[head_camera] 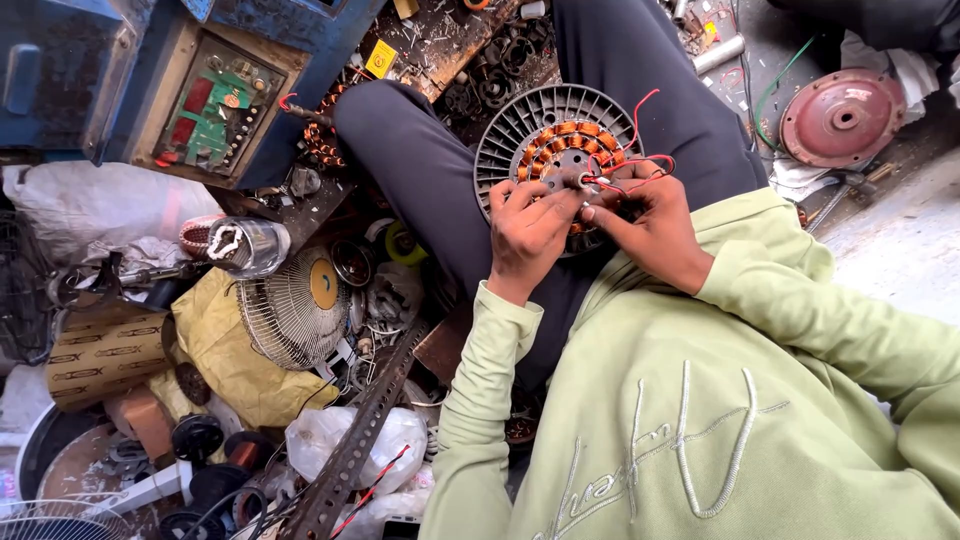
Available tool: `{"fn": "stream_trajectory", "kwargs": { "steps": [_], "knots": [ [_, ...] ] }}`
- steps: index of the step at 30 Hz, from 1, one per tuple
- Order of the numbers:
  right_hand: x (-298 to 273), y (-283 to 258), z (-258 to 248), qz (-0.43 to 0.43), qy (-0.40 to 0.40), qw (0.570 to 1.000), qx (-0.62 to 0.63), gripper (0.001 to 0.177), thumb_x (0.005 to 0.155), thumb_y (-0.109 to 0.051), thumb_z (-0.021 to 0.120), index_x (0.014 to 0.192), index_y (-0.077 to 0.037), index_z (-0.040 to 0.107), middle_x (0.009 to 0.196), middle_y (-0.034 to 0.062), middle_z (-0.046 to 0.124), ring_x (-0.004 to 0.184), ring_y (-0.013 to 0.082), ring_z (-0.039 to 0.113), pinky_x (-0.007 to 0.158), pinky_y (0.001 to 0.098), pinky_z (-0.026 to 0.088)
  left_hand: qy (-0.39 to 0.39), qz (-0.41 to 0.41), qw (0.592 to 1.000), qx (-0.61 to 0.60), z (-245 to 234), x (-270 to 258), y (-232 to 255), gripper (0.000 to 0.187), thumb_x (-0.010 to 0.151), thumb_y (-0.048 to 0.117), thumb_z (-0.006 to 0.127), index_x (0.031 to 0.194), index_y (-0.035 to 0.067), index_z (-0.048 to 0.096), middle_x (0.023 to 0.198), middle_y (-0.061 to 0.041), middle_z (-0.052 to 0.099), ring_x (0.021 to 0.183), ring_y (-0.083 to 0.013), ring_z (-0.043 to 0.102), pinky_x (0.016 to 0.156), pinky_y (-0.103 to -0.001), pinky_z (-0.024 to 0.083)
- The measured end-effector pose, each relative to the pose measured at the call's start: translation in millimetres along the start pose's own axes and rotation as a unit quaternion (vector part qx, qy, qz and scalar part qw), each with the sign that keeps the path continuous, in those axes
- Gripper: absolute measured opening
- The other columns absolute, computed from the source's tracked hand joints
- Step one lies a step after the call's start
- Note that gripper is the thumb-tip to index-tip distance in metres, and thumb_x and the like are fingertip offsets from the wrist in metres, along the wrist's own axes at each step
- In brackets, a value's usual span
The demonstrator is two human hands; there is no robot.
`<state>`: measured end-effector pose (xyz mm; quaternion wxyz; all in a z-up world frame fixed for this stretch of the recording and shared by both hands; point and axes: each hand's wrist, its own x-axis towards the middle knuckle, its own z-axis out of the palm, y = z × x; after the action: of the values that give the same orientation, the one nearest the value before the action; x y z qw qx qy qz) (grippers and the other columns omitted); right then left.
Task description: Repairing or rewiring an electrical fan motor stator by connecting and trimming wires.
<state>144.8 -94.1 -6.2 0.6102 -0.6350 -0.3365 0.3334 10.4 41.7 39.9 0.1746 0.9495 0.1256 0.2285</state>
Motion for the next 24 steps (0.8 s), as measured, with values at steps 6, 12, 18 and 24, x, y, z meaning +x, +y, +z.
{"fn": "stream_trajectory", "kwargs": {
  "steps": [6,12,18,24],
  "knots": [
    [-2,5,0,0.040,0.004,0.999,0.009,0.009,0.086,-0.007,0.081,0.090,0.000,0.076,0.084,0.0047,0.057,0.079,0.0119,0.050,0.060,0.0273,0.040,0.002,0.059,0.995,0.076,4,2,-4,0.028,0.092,0.012,0.073,0.119,0.016,0.077,0.099,0.004,0.075,0.085,-0.0144,0.062,0.090,-0.039,0.037],
    [-4,7,-7,0.029,-0.004,0.999,0.020,0.011,0.085,-0.008,0.082,0.089,0.000,0.076,0.082,0.0021,0.055,0.068,0.0086,0.046,0.056,0.0255,0.035,-0.002,0.066,0.992,0.109,8,-6,-6,0.027,0.093,0.017,0.073,0.120,0.016,0.077,0.103,0.004,0.075,0.078,-0.0122,0.059,0.090,-0.039,0.036],
    [-3,10,-9,0.005,-0.014,1.000,-0.011,0.012,0.084,-0.008,0.082,0.093,-0.002,0.077,0.077,0.0016,0.055,0.068,0.0101,0.047,0.058,0.0274,0.034,0.007,0.070,0.995,0.075,6,-3,-3,0.027,0.094,0.017,0.072,0.121,0.017,0.076,0.104,0.004,0.075,0.086,-0.0122,0.064,0.096,-0.040,0.037],
    [2,1,3,-0.115,0.022,0.990,-0.082,0.018,0.081,-0.010,0.084,0.096,-0.003,0.075,0.086,0.0069,0.059,0.088,0.0209,0.056,0.076,0.0341,0.044,0.006,0.041,0.996,0.073,19,-18,-11,0.020,0.097,0.018,0.072,0.116,0.015,0.075,0.106,0.002,0.077,0.087,-0.0129,0.065,0.099,-0.040,0.037]
  ]
}}
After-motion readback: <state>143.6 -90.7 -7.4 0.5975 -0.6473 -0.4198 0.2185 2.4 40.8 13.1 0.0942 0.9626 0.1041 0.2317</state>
